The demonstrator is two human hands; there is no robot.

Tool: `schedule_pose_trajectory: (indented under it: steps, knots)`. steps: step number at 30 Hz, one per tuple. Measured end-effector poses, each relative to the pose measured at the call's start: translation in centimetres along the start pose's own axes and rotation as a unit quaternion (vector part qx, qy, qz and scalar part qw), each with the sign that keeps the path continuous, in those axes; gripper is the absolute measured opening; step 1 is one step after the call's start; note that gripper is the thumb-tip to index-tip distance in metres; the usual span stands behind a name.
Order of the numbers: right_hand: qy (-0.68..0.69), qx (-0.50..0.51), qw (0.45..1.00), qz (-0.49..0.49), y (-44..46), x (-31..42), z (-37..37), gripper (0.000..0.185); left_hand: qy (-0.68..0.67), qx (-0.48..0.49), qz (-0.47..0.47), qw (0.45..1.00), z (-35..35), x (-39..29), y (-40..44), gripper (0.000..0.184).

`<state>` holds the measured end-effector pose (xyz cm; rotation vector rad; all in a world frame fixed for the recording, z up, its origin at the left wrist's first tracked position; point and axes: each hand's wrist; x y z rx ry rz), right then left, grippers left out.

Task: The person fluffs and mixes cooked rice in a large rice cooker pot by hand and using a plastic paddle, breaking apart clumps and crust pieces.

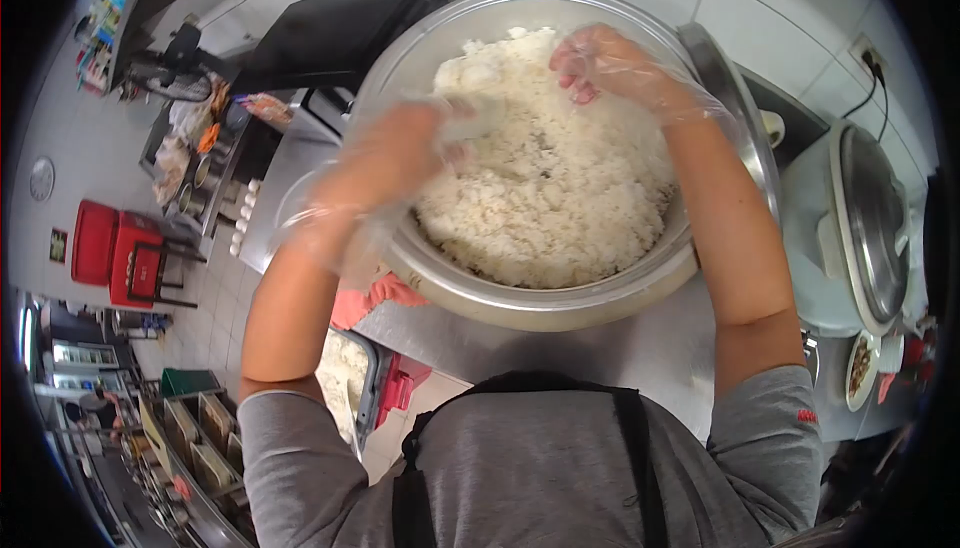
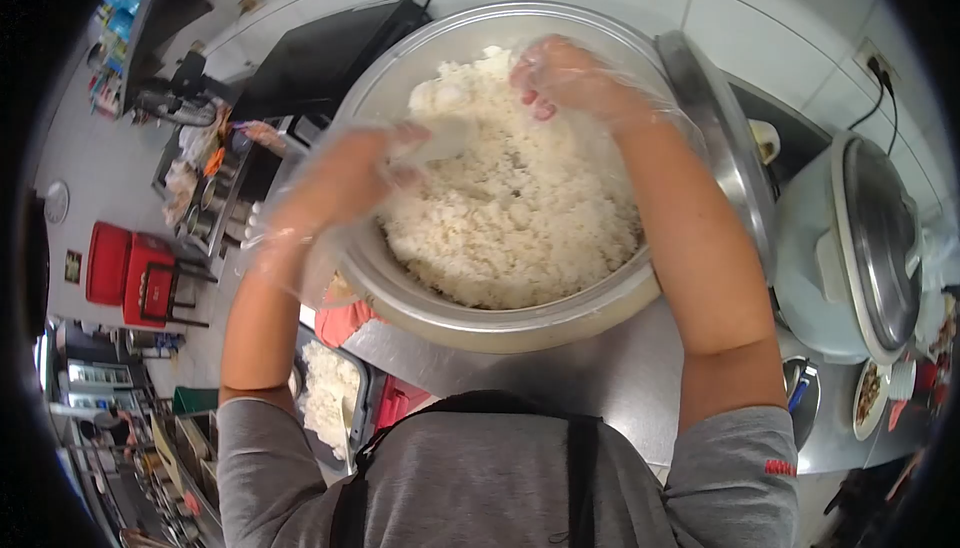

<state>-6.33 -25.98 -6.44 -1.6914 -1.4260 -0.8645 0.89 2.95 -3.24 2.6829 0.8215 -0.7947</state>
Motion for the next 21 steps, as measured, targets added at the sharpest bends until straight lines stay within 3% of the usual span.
schedule_pose_trajectory:
  steps: [1, 3, 5, 6, 8, 9, 12, 14, 16, 18, 20, 21]
  knots:
    - [0.047, -0.015, 0.998, -0.026, -0.2, -0.5, -0.1, 0.051, -0.063, 0.017, -0.008, 0.998, 2.6, 1.3, 0.8, 0.024]
    - [0.138, -0.045, 0.986, -0.082, -0.4, -1.7, 0.0, 0.044, 0.027, 0.049, 0.028, 0.998, 5.7, 3.9, 2.7, 0.025]
    - [0.124, -0.097, 0.987, -0.029, -0.9, 0.1, 0.4, 0.04, 0.328, 0.07, 0.119, 0.935, 6.7, 6.0, 5.3, 0.028]
    - [0.118, -0.123, 0.985, -0.003, -1.1, 0.8, 0.6, 0.037, 0.295, 0.089, 0.087, 0.947, 6.3, 5.0, 5.6, 0.029]
    - [0.136, -0.145, 0.978, -0.062, -1.0, 0.3, 0.8, 0.035, 0.229, 0.125, 0.023, 0.965, 3.7, 1.1, 5.9, 0.033]
    - [0.145, -0.153, 0.973, -0.091, -0.8, 0.0, 0.8, 0.034, 0.279, 0.133, 0.051, 0.95, 2.3, -0.4, 6.1, 0.034]
    - [0.169, -0.14, 0.974, -0.052, 0.3, 0.2, 0.0, 0.029, 0.377, 0.133, 0.127, 0.908, -0.6, -2.4, 7.0, 0.034]
    - [0.111, -0.135, 0.984, -0.028, -0.4, 1.4, -0.4, 0.025, 0.328, 0.059, 0.276, 0.902, 2.1, 3.6, 6.8, 0.034]
    - [0.069, -0.139, 0.987, -0.031, -0.7, 1.6, -0.3, 0.023, 0.354, 0.14, 0.245, 0.892, 3.3, 1.8, 6.4, 0.036]
    - [0.045, -0.155, 0.985, -0.058, -0.8, 1.3, -0.2, 0.021, 0.435, 0.365, 0.027, 0.822, 5.1, -2.6, 6.9, 0.04]
    - [0.095, -0.13, 0.979, -0.123, -1.1, 0.3, -0.5, 0.021, 0.33, 0.306, -0.029, 0.892, 6.3, -0.2, 7.6, 0.045]
    - [0.087, -0.136, 0.98, -0.113, -0.6, -0.2, -0.3, 0.021, 0.332, 0.31, -0.026, 0.891, 6.5, -0.2, 7.7, 0.045]
Point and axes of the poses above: each hand's wrist, its own y-axis towards the middle knuckle, its own z-axis out of the palm, x = y × z, and after that the axes turned 1 degree about z, right-handed
